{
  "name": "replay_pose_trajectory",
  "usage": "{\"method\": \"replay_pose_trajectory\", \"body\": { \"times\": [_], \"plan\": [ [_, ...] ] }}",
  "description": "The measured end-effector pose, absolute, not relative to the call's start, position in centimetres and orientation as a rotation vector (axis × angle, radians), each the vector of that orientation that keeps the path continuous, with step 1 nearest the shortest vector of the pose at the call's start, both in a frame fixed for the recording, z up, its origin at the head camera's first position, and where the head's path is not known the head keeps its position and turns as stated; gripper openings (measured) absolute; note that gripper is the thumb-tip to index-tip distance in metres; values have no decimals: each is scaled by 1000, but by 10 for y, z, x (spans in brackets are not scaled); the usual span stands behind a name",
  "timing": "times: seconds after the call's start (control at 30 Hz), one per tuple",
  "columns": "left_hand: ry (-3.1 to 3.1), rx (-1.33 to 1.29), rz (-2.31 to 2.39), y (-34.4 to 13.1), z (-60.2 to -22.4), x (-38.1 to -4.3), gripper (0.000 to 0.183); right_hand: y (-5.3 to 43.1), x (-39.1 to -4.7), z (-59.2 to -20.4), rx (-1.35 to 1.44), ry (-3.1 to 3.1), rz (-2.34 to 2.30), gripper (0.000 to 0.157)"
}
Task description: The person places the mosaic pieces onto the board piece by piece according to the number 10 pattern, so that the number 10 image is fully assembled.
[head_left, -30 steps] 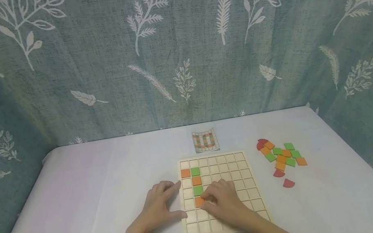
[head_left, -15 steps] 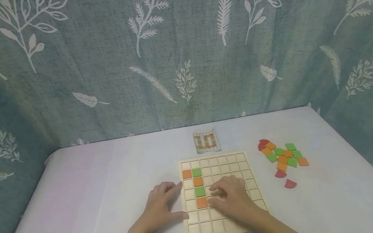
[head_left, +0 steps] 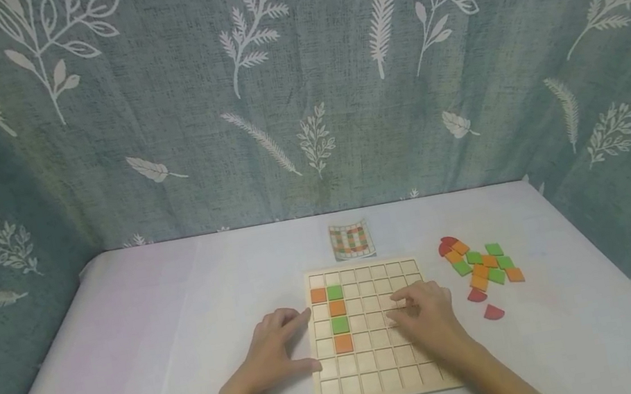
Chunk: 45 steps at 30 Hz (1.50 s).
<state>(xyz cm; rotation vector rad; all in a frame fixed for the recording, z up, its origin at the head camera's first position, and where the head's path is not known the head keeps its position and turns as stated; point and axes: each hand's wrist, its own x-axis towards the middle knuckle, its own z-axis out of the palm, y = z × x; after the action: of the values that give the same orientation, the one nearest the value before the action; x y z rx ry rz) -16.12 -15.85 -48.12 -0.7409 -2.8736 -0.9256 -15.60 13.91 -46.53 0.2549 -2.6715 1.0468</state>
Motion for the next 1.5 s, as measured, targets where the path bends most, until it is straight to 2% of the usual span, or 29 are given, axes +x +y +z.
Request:
{"method": "replay_pose_trajectory", "body": {
  "times": [0.23,0.47,0.9,1.1,1.5],
  "plan": [
    [-2867,-744,-920,-157,-481,-160,87,163,-164,-461,80,-2722,1003,24],
    [-2866,-754,-918,-156,-481,-159,86,189,-171,-459,-257,-2760,980,34],
    [-2857,-759,-918,-157,-480,-159,86,229,-184,-465,-328,-2657,745,37],
    [-2864,-758,-910,-158,-479,-159,86,233,-185,-469,-379,-2717,623,42],
    [-2895,-721,-918,-157,-476,-159,86,229,-185,-469,-348,-2766,608,36]
  ]
}}
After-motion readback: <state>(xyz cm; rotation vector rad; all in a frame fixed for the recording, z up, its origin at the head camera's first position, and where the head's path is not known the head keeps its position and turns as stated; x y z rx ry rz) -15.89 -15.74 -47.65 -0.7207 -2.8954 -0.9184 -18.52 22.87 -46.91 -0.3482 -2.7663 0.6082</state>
